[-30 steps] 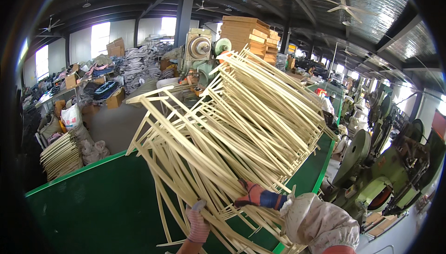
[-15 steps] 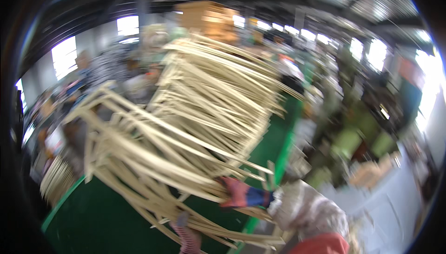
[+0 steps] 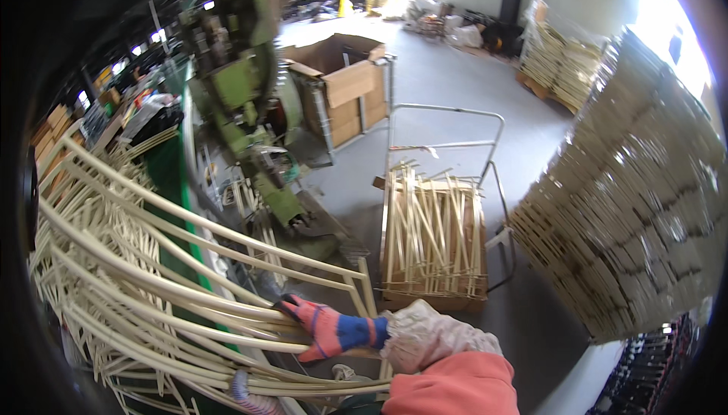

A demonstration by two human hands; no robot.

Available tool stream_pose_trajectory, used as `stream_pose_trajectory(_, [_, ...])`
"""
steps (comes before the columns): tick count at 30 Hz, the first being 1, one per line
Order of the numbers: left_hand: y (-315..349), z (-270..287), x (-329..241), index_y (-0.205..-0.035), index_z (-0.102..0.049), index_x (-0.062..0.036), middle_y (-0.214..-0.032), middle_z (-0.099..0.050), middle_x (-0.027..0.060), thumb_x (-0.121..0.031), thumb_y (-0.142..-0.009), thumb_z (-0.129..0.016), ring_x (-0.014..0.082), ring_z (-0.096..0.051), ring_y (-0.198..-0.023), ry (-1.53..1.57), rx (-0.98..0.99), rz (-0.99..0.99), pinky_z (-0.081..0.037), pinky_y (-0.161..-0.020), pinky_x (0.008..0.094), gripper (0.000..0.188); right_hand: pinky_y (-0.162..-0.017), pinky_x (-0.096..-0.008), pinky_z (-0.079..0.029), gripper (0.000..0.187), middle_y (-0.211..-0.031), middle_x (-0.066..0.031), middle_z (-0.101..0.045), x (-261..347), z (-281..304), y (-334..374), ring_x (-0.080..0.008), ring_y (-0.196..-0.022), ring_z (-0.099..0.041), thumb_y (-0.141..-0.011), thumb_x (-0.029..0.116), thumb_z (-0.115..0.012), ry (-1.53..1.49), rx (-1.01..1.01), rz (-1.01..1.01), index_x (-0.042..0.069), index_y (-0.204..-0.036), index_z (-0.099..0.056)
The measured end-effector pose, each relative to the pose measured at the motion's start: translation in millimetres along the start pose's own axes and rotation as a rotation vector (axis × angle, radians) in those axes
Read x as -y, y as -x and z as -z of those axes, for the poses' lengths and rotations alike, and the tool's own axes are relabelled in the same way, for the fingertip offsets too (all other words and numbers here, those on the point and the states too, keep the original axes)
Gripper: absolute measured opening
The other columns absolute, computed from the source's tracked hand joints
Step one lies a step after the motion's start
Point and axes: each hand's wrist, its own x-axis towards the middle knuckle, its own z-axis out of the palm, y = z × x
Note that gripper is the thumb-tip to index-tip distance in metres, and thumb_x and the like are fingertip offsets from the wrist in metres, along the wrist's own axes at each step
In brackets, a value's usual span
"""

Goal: The person repeatedly picks up small wooden chair frames from a green conveyor belt and places them into a metal cart. The person handles the frames by hand, moving them from the belt to the cart in a repetitive cycle throughout the clip.

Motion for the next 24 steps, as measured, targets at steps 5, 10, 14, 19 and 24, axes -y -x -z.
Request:
stream_pose_trajectory(5, [53.6,-73.5,-133.1,-0.103,-0.054,-0.0013,-0.092,-0.055,0.0126,-0.019,-0.072,-0.065,0.0211,-0.054,-0.085,0.978,0.206,0.687,-0.047,-0.073,0.0336,0.037,-0.102,-0.0344,-0.023,0.102,-0.132,-0.0226,-0.028,-39.3,70.6,155.4,-0.0331,-0.124,-0.029,-0.056,0.031,-0.073,-0.046,-0.21,-0.188,-0.001,-0.135,-0.017])
stream_pose_trajectory(10, [80.7,-124.0,-235.2,-0.102,-0.051,-0.0007,-0.087,-0.054,0.0097,-0.013,-0.07,-0.064,0.0197,-0.054,-0.082,1.376,0.559,0.942,-0.047,-0.071,0.0329,0.036,-0.096,-0.0355,-0.033,0.102,-0.123,-0.0266,-0.035,-72.1,109.1,272.9,-0.0383,-0.113,-0.04,-0.053,0.034,-0.074,-0.014,-0.462,-0.361,0.0,-0.133,-0.02])
stream_pose_trajectory(14, [96.9,-166.5,-285.4,-0.101,-0.049,-0.0007,-0.086,-0.054,0.0089,-0.007,-0.068,-0.064,0.0183,-0.056,-0.079,1.367,0.874,0.989,-0.048,-0.068,0.0308,0.037,-0.098,-0.0299,-0.027,0.093,-0.122,-0.0159,-0.04,-108.5,117.2,339.1,-0.0232,-0.115,-0.038,-0.056,0.028,-0.074,-0.078,-0.599,-0.596,-0.002,-0.131,-0.026])
stream_pose_trajectory(19, [113.1,-225.7,-331.7,-0.105,-0.044,0.0003,-0.085,-0.055,0.0088,-0.004,-0.068,-0.066,0.0171,-0.057,-0.077,1.259,1.217,0.94,-0.049,-0.064,0.0285,0.044,-0.096,-0.0288,-0.03,0.086,-0.117,-0.0138,-0.046,-163.8,114.7,398.3,-0.0204,-0.11,-0.043,-0.055,0.026,-0.074,-0.1,-0.789,-0.826,-0.002,-0.126,-0.033])
stream_pose_trajectory(24, [119.1,-312.8,-394.2,-0.108,-0.043,0.0021,-0.086,-0.055,0.0081,-0.008,-0.066,-0.071,0.0158,-0.056,-0.077,1.316,1.316,0.879,-0.048,-0.068,0.0271,0.051,-0.094,-0.0286,-0.033,0.082,-0.118,-0.0093,-0.047,-243.9,136.5,444.3,-0.0167,-0.107,-0.044,-0.058,0.02,-0.074,-0.365,-0.964,-0.825,-0.001,-0.126,-0.035])
